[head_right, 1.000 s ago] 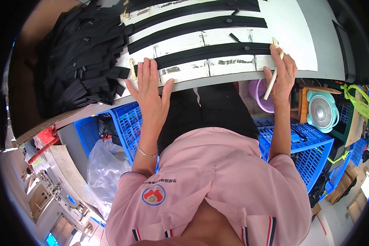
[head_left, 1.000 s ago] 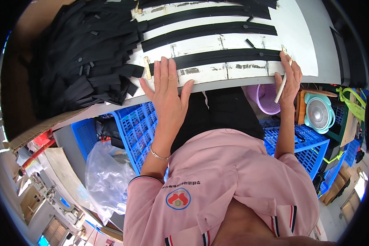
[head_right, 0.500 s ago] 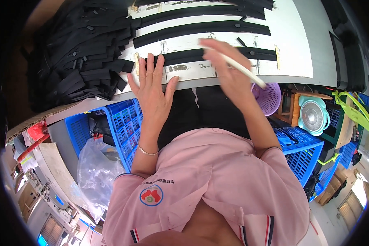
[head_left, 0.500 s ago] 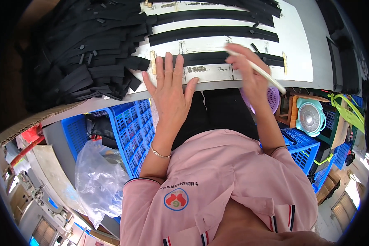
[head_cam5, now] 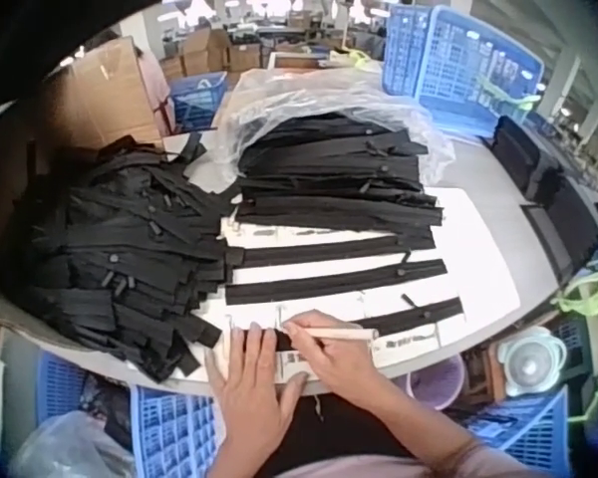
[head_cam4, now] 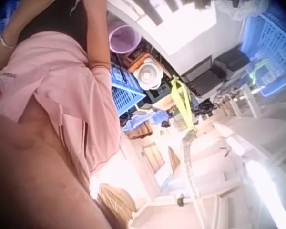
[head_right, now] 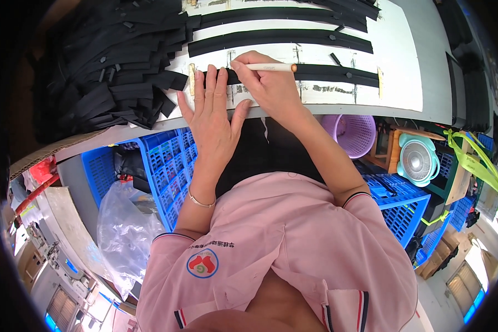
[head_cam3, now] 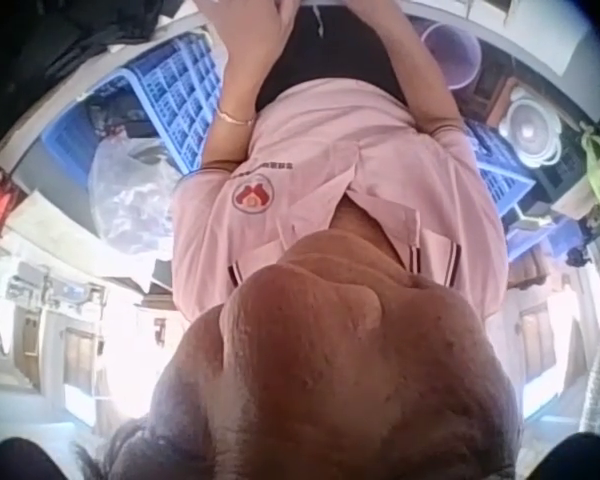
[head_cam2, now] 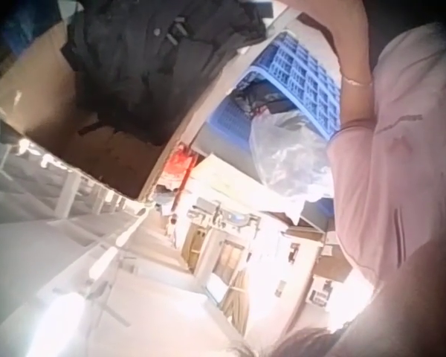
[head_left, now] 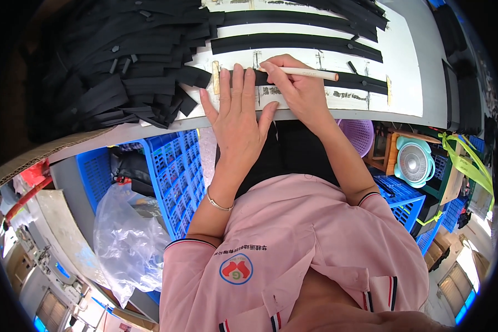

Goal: The recorder is inspecting and marking individual black zippers on a white workbench using a pen.

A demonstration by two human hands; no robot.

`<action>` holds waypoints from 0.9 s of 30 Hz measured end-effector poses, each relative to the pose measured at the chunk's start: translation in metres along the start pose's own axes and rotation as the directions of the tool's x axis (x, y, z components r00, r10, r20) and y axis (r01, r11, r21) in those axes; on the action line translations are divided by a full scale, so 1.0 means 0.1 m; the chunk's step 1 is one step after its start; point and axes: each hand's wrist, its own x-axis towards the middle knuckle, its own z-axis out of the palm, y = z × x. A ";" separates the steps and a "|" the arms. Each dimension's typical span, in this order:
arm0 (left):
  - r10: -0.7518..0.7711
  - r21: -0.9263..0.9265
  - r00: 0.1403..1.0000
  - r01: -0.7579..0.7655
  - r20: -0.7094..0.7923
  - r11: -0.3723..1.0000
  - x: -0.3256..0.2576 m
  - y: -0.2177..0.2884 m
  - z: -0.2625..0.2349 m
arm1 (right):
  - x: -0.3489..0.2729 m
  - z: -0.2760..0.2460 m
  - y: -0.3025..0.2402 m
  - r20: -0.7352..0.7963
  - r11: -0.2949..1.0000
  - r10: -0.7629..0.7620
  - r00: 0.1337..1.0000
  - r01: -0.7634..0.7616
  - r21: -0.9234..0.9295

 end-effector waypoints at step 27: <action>-0.005 -0.007 0.998 0.005 0.062 1.000 0.01 0.01 -0.02 | -0.11 -0.78 -0.04 -0.280 1.000 0.018 0.960 -0.011 0.025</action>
